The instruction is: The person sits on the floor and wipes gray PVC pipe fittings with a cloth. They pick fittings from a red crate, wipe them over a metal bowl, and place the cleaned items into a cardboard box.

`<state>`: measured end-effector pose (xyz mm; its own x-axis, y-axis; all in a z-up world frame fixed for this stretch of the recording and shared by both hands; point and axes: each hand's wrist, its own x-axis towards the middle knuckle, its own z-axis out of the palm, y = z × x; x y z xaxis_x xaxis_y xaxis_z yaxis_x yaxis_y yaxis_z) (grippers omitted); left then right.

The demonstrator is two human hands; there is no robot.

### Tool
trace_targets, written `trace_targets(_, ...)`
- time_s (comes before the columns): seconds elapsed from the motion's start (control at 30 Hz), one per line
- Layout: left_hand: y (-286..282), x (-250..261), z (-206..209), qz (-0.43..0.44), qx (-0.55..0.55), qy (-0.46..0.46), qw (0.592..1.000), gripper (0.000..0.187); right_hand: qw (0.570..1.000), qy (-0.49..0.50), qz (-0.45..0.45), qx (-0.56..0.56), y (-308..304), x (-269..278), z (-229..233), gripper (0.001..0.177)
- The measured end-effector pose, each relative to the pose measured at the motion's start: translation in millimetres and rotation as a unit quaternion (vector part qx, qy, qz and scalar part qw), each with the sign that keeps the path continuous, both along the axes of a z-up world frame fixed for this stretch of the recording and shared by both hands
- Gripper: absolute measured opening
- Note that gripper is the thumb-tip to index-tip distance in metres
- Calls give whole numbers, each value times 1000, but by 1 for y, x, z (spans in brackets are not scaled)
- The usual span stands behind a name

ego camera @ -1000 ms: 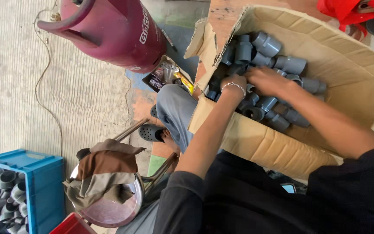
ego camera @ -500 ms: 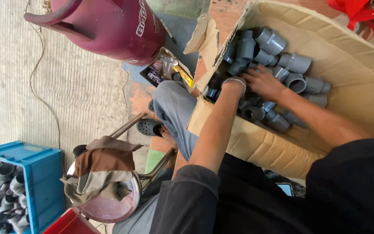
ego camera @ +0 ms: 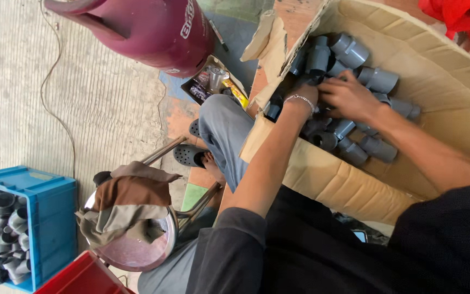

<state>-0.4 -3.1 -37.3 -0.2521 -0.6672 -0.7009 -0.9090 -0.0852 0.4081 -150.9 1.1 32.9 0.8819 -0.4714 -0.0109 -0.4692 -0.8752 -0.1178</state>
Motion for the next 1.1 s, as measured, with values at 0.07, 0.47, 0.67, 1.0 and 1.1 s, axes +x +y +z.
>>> trace_targets(0.07, -3, 4, -8, -1, -40, 26, 999, 25, 1000, 20, -10, 2, -1, 3, 34, 30)
trace_targets(0.47, 8, 103, 133, 11, -271, 160, 949, 60, 992, -66, 85, -67, -45, 33, 131, 58)
trace_targets(0.67, 69, 194, 198, 125, -342, 244, 899, 48, 976, -97, 163, -103, -43, 119, 169, 61)
trace_targets(1.0, 250, 330, 174, 303, -431, 187, 829, 51, 910, -40, 409, -46, 42, 341, 159, 69)
trace_targets(1.1, 322, 351, 180, 431, -342, 174, 817, 46, 877, -29, 479, -18, 89, 399, 150, 71)
